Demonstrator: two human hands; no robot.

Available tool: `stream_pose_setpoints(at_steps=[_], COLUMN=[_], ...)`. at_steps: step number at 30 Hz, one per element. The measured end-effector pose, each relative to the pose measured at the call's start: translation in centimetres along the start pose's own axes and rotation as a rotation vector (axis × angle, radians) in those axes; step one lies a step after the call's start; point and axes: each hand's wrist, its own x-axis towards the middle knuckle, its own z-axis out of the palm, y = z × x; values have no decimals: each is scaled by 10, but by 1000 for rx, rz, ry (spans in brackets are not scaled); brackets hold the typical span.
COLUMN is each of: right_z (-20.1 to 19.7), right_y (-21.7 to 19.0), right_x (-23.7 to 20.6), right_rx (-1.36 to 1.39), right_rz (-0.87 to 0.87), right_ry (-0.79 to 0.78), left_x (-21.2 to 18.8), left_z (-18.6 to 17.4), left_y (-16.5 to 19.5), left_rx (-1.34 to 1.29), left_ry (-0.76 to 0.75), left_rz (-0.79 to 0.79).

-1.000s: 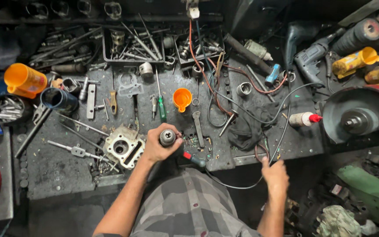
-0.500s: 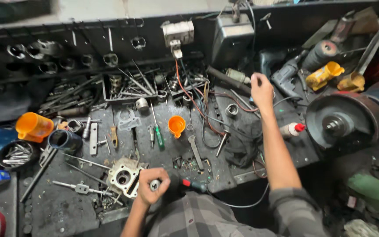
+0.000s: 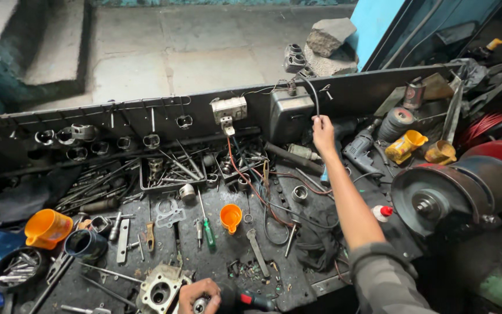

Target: The person works at a cluttered repair workbench, first handling a small engine piston and plugging in a power drill, then holding a motorcycle engine cylinder head steady while running the drill against its bore and surfaces, repositioning the part repeatedly to work different areas.

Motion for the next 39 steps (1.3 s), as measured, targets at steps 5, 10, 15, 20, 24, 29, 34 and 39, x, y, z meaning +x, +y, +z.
stream_pose_setpoints(at_steps=[5, 10, 15, 20, 24, 29, 34, 39], right_z=[-43, -119, -138, -140, -121, -42, 36, 77], right_y=[-7, -20, 7, 36, 39, 18, -19, -59], right_x=[-81, -169, -222, -243, -209, -131, -67, -20], right_rx=[299, 103, -166, -361, -435, 52, 820, 1244], right_rz=[179, 309, 495, 435, 267, 366, 531, 400], right_ry=[-112, -742, -1251, -1196, -892, -591, -369, -332], left_x=[3, 26, 53, 66, 69, 67, 59, 46], left_z=[-1, 8, 16, 21, 22, 23, 22, 25], left_y=[-3, 38, 70, 72, 70, 75, 81, 89], left_rx=[-30, 19, 88, 167, 149, 155, 180, 171], left_ry=[2, 38, 96, 111, 131, 150, 166, 250], left_rz=[35, -107, -263, -332, -284, -325, -288, -219])
